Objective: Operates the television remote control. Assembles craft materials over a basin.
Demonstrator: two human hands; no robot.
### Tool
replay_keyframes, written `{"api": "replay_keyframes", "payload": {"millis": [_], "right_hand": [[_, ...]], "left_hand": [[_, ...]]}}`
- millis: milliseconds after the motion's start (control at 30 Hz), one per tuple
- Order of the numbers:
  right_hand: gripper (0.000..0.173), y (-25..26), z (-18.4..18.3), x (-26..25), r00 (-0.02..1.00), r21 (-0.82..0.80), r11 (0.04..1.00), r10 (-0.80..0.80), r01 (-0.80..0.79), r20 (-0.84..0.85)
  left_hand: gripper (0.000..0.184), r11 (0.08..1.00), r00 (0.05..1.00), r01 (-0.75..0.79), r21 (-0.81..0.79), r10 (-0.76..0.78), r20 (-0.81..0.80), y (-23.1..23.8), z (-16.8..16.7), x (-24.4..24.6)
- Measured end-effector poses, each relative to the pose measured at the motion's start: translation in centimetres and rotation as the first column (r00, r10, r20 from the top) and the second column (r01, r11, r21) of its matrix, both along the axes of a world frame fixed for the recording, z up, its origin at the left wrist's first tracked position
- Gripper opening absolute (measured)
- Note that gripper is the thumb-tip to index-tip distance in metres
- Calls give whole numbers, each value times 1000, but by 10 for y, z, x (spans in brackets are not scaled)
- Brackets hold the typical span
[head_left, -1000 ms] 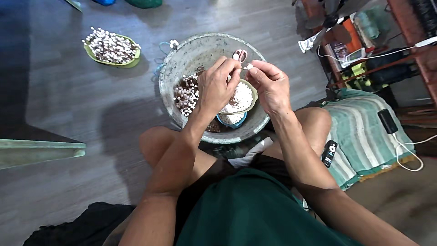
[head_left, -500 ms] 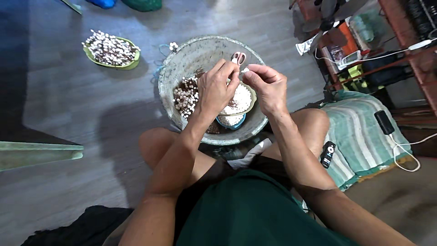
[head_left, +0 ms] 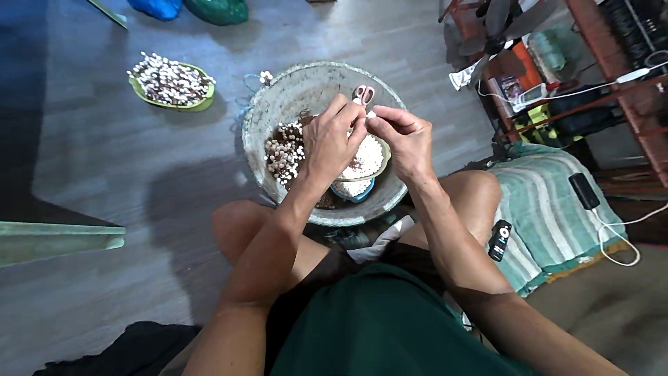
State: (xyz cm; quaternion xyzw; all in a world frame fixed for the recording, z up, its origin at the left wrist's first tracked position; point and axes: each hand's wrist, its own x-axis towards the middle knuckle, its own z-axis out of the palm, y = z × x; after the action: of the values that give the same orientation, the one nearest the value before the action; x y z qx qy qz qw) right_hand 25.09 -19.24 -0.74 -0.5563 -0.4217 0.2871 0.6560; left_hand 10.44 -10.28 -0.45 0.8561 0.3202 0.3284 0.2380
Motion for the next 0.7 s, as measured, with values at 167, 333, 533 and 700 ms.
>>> {"api": "replay_keyframes", "payload": {"millis": [167,333,533,700], "right_hand": [[23,1,0,-1,998,-1,1000,-29,29,48],[21,-5,1,-14,982,-27,995,-90,96,165],[18,1,-4,-8,983,-74,987,-129,139,130],[19,2,-2,-11,976,-83,983,-149,164,161]], "left_hand": [[17,999,1000,14,36,-13,-12,0,1,3],[18,994,998,47,97,-43,-48,-6,3,-6],[28,992,999,10,125,-5,-34,-2,-7,3],[29,991,1000,-9,131,10,-7,-3,-5,3]]}}
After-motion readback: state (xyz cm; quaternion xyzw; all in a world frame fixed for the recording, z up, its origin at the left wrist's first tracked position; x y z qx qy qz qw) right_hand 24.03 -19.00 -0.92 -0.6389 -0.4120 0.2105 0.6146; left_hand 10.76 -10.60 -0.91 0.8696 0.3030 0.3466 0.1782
